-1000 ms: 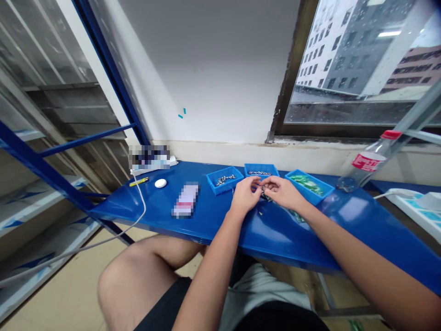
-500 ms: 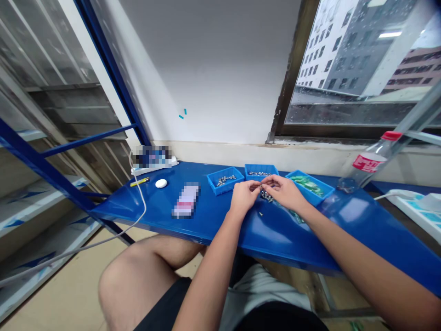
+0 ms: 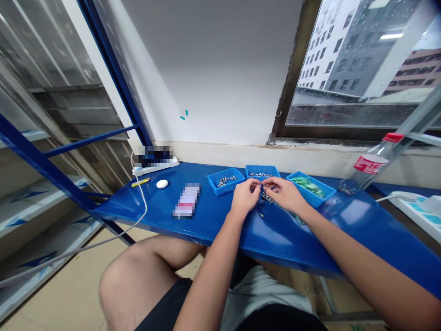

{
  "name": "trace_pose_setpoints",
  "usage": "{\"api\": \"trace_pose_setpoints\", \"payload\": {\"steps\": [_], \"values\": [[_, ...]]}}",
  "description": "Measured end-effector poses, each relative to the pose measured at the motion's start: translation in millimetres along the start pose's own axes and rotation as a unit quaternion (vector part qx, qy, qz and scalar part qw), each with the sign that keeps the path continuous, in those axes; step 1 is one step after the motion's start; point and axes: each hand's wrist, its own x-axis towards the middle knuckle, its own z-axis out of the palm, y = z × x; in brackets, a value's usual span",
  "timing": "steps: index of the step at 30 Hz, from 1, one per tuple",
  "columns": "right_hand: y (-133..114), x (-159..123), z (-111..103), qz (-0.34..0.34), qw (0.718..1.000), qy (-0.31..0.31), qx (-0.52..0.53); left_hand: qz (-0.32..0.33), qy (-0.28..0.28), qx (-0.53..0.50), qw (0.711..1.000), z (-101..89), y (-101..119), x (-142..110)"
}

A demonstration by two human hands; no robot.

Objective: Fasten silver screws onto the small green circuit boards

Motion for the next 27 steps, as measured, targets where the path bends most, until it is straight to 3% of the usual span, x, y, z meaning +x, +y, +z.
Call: {"api": "trace_pose_setpoints", "payload": {"steps": [4, 8, 17, 21, 27], "values": [[-2, 8, -3, 0.009, 0.999, 0.048, 0.002, 0.071, -0.075, 0.116, 0.988, 0.9, 0, -3], [-8, 30, 4, 0.009, 0.999, 0.032, 0.033, 0.116, -0.146, 0.151, 0.971, 3.6, -4, -5], [-34, 93, 32, 0.007, 0.997, -0.032, 0.075, 0.097, -0.141, 0.127, 0.977, 6.5, -12, -2], [-46, 80, 19, -0.044, 0.998, -0.022, 0.046, 0.079, -0.125, 0.142, 0.979, 4.9, -10, -3], [-40, 25, -9, -0.049, 0.998, -0.023, -0.022, 0.037, -0.113, 0.171, 0.978, 0.4, -4, -3]]}}
